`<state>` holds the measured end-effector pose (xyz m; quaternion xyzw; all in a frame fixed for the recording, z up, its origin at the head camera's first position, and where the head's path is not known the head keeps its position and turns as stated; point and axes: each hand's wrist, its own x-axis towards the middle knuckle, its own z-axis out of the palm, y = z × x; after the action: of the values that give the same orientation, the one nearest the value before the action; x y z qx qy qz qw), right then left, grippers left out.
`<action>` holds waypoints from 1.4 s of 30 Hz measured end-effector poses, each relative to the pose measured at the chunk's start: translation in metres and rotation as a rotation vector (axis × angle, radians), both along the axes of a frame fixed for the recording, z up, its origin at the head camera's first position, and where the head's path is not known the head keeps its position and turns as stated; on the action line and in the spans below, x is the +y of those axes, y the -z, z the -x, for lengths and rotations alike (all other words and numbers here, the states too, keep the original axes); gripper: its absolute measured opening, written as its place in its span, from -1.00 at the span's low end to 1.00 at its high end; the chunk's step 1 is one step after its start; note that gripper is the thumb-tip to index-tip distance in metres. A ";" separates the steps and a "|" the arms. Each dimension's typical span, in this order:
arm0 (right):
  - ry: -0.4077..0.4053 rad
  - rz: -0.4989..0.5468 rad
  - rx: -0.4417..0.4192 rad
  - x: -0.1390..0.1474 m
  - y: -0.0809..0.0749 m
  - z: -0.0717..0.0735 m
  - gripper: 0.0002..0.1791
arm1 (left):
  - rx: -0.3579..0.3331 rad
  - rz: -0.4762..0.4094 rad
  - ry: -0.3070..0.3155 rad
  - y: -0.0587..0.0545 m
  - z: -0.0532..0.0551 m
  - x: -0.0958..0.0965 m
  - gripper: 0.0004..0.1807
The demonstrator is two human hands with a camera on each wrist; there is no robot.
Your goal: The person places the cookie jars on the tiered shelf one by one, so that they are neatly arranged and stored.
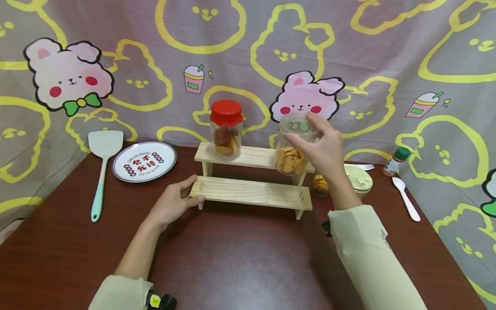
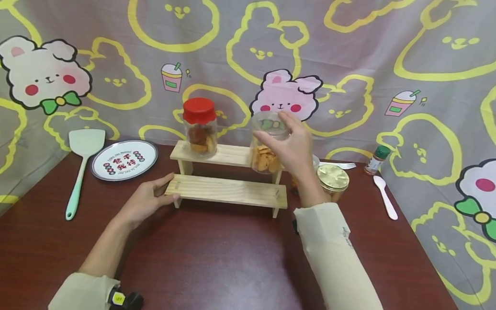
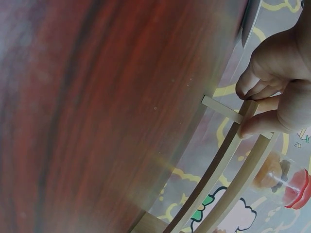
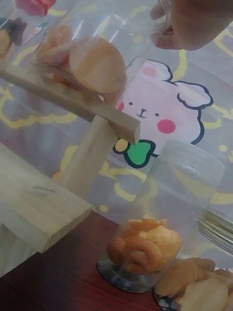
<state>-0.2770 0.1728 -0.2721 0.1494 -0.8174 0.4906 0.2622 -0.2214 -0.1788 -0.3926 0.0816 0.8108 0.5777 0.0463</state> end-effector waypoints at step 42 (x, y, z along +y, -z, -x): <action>0.033 0.001 -0.095 -0.005 0.002 0.027 -0.03 | 0.000 0.011 0.004 -0.002 0.000 0.002 -0.18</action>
<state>-0.3037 0.1677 -0.2739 0.1123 -0.8310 0.4932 0.2314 -0.2217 -0.1770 -0.3910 0.0828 0.8139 0.5730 0.0481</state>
